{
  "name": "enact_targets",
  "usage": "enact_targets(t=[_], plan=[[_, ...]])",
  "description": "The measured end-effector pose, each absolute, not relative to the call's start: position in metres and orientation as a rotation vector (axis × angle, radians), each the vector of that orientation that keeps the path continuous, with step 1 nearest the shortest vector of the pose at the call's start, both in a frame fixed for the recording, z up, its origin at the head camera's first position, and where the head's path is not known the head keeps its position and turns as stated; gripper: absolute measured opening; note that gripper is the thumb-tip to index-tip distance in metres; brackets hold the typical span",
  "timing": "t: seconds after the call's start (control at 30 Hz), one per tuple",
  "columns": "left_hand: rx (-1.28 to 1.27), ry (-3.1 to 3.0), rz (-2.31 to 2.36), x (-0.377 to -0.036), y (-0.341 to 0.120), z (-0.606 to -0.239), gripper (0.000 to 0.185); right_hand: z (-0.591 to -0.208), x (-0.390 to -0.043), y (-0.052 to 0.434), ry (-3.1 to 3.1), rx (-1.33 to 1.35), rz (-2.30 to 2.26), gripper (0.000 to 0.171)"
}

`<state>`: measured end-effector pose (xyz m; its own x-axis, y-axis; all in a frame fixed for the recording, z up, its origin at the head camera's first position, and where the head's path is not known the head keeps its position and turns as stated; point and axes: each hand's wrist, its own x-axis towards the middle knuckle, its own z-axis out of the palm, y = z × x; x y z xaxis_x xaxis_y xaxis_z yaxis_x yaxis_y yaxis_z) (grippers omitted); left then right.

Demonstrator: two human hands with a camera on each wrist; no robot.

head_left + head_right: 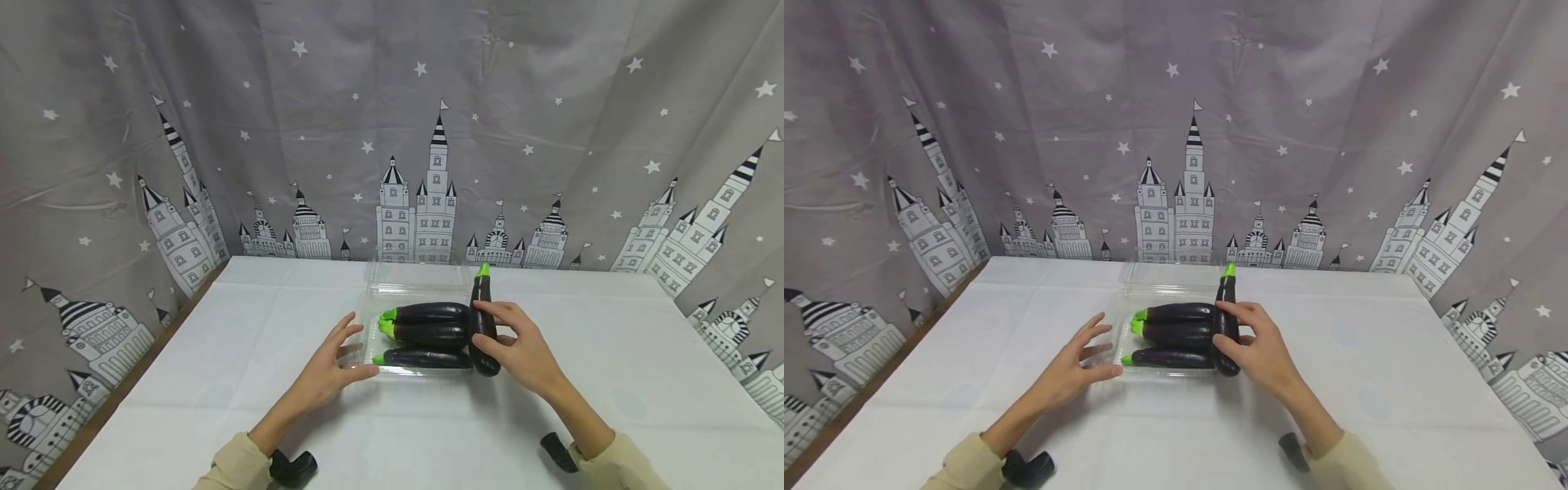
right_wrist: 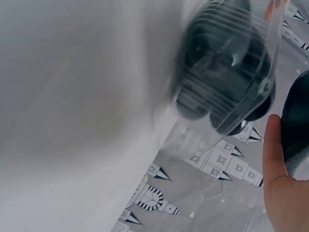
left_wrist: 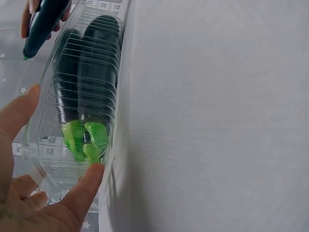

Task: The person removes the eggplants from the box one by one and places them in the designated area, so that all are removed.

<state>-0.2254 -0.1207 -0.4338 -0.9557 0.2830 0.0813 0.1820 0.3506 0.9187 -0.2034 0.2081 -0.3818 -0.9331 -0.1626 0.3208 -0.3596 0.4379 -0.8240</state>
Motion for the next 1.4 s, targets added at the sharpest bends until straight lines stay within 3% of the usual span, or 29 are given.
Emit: enact_targets(t=[0.53, 0.97, 1.4], plan=[[0.449, 2.544, 1.636, -0.224, -0.120, -0.434, 0.083, -0.389, -0.205, 0.241, -2.490, 0.362, 1.429, 0.044], [0.454, 2.528, 1.634, -0.224, -0.121, -0.434, 0.085, -0.399, -0.210, 0.245, -2.745, 0.189, 1.529, 0.050], [0.460, 2.503, 1.666, -0.224, -0.120, -0.435, 0.085, -0.411, -0.216, 0.244, -2.862, 0.271, 1.499, 0.049]])
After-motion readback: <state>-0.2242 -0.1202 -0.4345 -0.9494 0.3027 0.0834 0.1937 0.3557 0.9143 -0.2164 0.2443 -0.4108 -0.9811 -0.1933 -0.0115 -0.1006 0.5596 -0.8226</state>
